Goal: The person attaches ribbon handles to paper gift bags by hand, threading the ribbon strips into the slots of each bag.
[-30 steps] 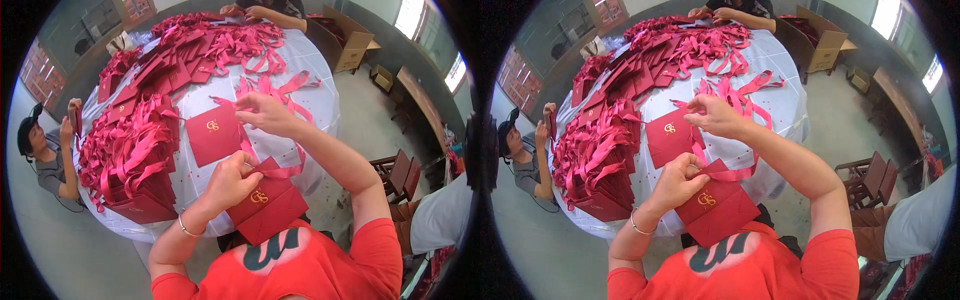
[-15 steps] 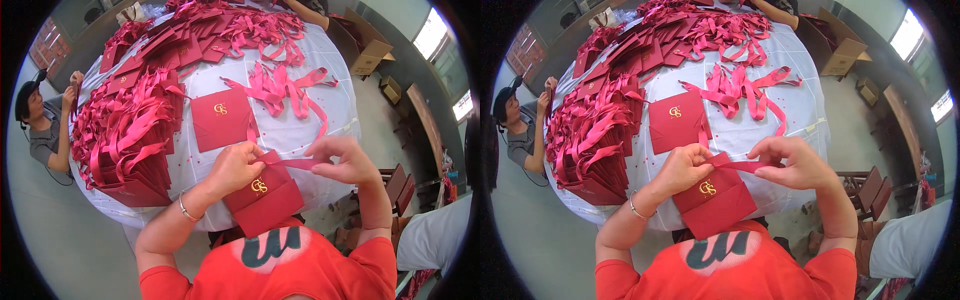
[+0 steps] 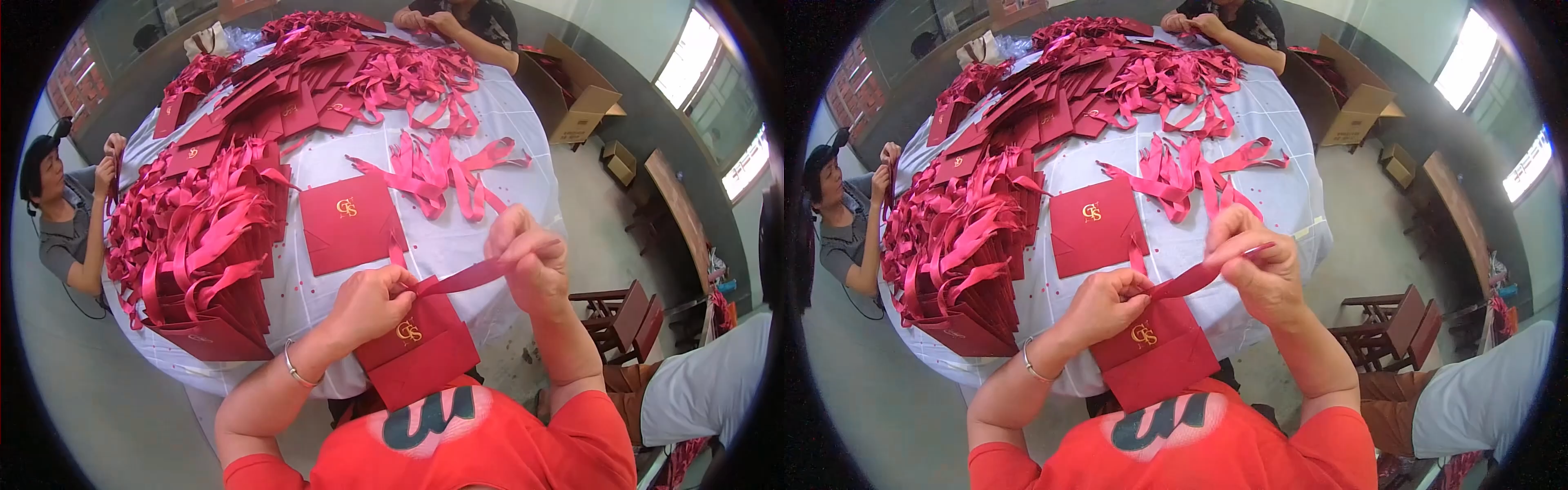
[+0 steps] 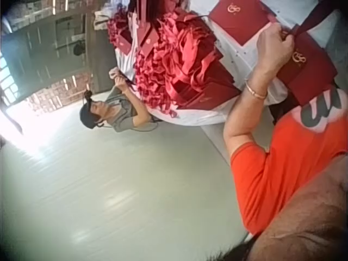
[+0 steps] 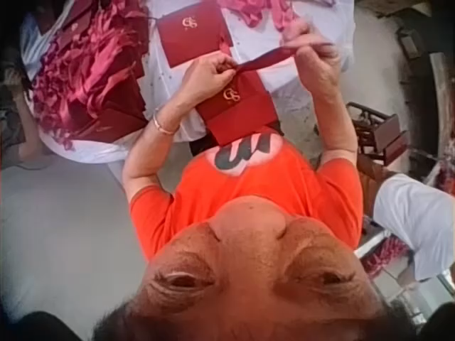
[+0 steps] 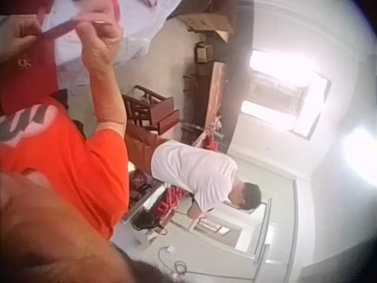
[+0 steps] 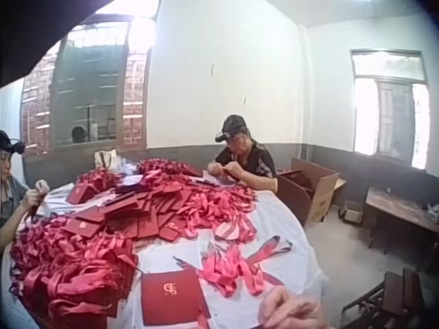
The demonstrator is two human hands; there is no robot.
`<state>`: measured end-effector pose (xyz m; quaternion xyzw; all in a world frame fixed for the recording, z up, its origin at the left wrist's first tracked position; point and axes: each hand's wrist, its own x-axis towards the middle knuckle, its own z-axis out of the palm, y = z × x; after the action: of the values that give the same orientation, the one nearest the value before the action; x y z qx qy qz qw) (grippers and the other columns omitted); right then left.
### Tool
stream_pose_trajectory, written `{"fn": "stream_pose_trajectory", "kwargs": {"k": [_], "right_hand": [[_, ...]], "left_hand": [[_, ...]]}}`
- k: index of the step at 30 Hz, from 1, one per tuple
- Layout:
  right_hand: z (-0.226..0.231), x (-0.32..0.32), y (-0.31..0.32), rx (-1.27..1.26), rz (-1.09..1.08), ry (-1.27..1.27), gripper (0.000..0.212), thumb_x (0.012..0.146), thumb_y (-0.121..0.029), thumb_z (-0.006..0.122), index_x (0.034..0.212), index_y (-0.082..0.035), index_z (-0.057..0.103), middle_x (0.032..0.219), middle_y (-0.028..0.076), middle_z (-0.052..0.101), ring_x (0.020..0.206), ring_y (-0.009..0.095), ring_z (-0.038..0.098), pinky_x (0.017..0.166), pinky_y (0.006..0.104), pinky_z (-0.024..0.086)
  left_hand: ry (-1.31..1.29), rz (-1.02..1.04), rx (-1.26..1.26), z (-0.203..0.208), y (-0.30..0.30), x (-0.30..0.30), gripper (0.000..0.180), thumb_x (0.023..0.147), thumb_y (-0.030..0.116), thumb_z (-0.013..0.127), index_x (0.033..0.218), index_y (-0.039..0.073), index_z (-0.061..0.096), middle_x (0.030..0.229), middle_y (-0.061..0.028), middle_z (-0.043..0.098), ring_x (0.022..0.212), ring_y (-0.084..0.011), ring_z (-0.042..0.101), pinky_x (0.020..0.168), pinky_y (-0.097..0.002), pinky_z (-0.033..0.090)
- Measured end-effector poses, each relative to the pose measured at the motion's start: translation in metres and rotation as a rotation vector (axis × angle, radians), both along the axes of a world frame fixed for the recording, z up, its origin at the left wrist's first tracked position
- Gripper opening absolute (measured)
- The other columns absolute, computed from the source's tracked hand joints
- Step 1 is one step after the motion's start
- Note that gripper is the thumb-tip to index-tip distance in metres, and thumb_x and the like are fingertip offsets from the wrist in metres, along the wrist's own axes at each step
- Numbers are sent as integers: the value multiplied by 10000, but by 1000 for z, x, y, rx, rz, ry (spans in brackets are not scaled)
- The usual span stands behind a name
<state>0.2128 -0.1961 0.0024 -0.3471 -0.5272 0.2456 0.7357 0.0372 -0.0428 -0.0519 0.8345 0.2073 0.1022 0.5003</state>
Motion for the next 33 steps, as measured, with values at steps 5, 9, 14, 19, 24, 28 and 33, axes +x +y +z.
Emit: {"fn": "stream_pose_trajectory", "kwargs": {"k": [5, 9, 14, 19, 24, 28, 33], "right_hand": [[12, -6, 10, -220, 276, 102, 234, 810, -33, 753, 1017, 27, 662, 849, 123, 674, 746, 161, 650, 642, 271, 526], [16, -5, 20, -383, 44, 48, 214, 841, -2, 713, 1046, 33, 662, 785, 76, 668, 685, 106, 640, 593, 235, 516], [14, -7, 36, -546, -129, -671, 266, 920, -46, 591, 1178, -6, 644, 815, 58, 613, 707, 119, 581, 664, 255, 474], [-4, -10, 41, -663, -95, -579, 278, 850, -33, 683, 1127, -12, 663, 860, 100, 651, 686, 122, 602, 626, 252, 489], [-16, -5, 43, -709, -62, -536, 207, 815, -32, 723, 1018, -9, 695, 812, 84, 662, 670, 110, 612, 602, 253, 492], [-15, -3, 46, -589, -64, -537, 126, 802, -35, 733, 924, -9, 709, 765, 72, 667, 668, 123, 628, 592, 269, 493], [-22, 7, 49, -551, -32, -677, 115, 787, -35, 739, 894, -6, 710, 772, 79, 670, 656, 152, 632, 584, 284, 489]], "left_hand": [[-37, -13, 36, -2, 0, -3, 154, 824, 107, 636, 947, 29, 684, 756, -90, 697, 708, -171, 657, 642, -309, 510], [-93, -56, -31, 3, 6, -6, 167, 853, -39, 523, 992, -43, 615, 728, -20, 619, 678, -43, 557, 580, -225, 444], [-1, -79, -214, 15, 18, -9, 218, 844, -95, 462, 1013, -63, 595, 756, 6, 575, 683, -37, 515, 577, -211, 410], [-91, -108, -259, 8, 21, -9, 261, 848, -139, 423, 1041, -65, 582, 911, -33, 624, 858, -49, 565, 710, -196, 455], [-65, -71, -404, 13, 21, -10, 295, 853, -143, 426, 1105, -58, 553, 994, -73, 644, 934, -72, 585, 810, -215, 471], [-39, -82, -356, 25, 23, -9, 238, 837, -120, 490, 1038, -41, 589, 1007, -92, 660, 931, -116, 633, 796, -249, 495], [-118, -124, 78, 34, 27, -13, 114, 796, -61, 582, 892, -25, 633, 919, -101, 684, 858, -213, 678, 746, -300, 521]]}}
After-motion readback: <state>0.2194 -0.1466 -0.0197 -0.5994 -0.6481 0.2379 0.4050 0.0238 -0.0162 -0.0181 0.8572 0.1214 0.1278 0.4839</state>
